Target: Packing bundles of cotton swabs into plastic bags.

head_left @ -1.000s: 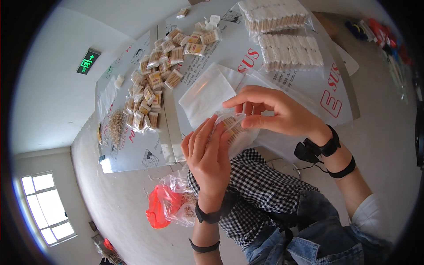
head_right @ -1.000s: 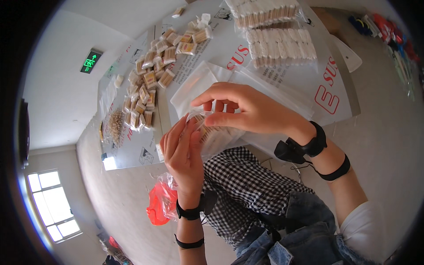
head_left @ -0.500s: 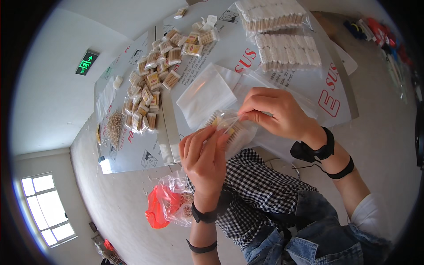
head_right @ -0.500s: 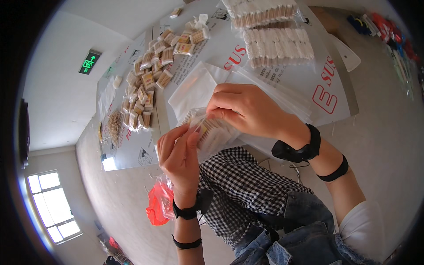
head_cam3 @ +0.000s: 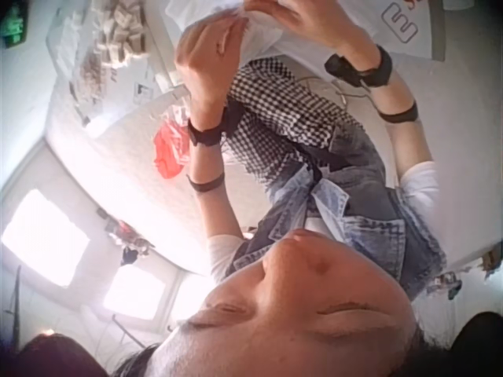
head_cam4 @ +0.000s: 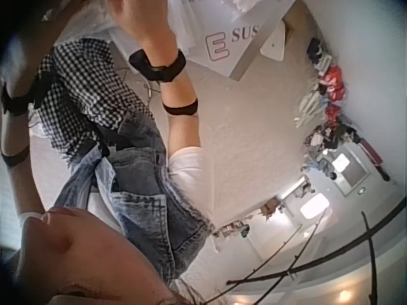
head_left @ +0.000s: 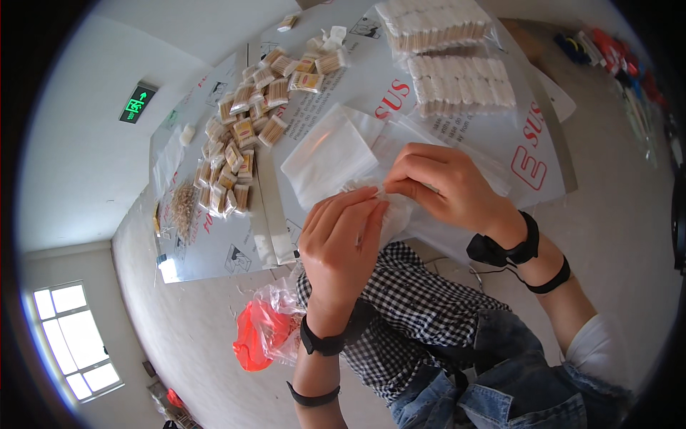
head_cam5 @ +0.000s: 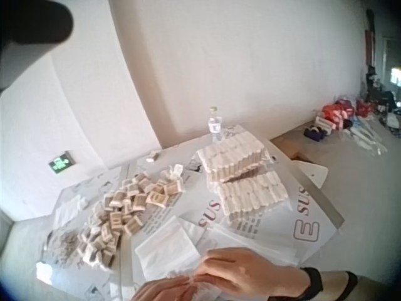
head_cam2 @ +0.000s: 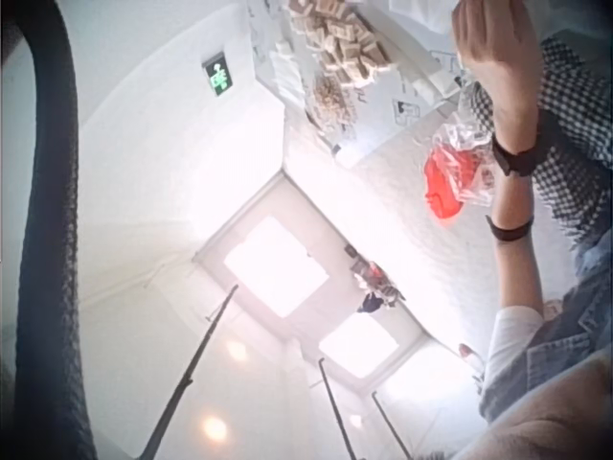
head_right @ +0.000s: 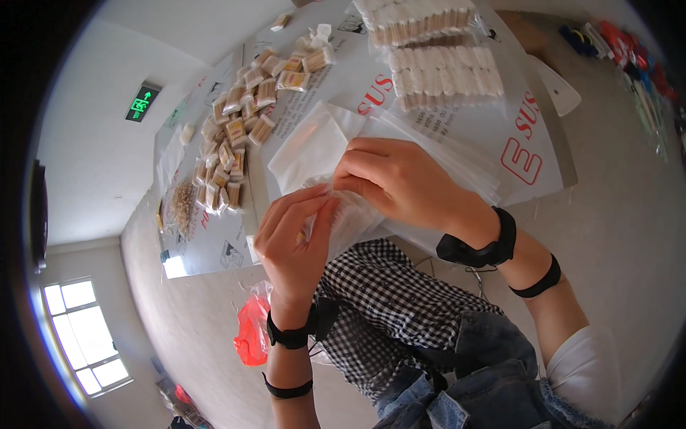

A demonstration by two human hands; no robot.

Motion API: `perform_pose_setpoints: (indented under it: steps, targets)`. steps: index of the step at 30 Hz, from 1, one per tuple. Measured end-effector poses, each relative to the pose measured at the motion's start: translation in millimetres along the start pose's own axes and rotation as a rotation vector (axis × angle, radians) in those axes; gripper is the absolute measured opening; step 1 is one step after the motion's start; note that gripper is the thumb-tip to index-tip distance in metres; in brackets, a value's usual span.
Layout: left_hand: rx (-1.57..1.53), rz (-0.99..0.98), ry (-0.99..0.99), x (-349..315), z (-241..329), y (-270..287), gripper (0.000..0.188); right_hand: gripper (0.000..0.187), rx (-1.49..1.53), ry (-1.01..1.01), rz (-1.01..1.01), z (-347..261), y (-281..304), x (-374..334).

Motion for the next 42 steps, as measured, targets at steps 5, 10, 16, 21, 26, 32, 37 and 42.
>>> perform_pose_setpoints:
  steps: [5,10,16,21,26,32,37,42]
  targets:
    - [-0.131,0.025,0.28,-3,-3,1,0.01,0.008,0.035,-0.034,0.013,0,-1,-1]
    - [-0.132,-0.013,0.355,4,2,-1,0.01,0.008,0.051,-0.133,0.038,3,2,-6]
    - [-0.09,-0.069,0.221,10,3,-1,0.01,0.007,0.029,-0.109,0.042,-4,2,-6]
    - [-0.035,-0.049,0.131,11,3,-6,0.014,0.007,0.0,-0.109,0.003,-5,3,-7]
    - [0.008,-0.008,0.0,10,4,-7,0.013,0.006,0.051,-0.097,0.008,-1,1,-10]
    - [-0.065,-0.092,0.169,11,4,-6,0.011,0.005,0.068,-0.13,0.018,-3,5,-7]
    - [-0.075,-0.104,0.138,13,9,-7,0.011,0.008,0.058,-0.083,0.024,-3,6,-10]
    - [-0.07,-0.131,0.118,14,6,-7,0.012,0.012,0.001,0.005,0.054,-6,2,-12]
Point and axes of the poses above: each hand's wrist, its own x-axis towards the middle knuckle, its own y-axis out of the back of the hand, z = x × y, the point moved 5 cm from there along x, towards the middle knuckle, and after that the axes turned 5 degrees about x, right-handed, at the moved point
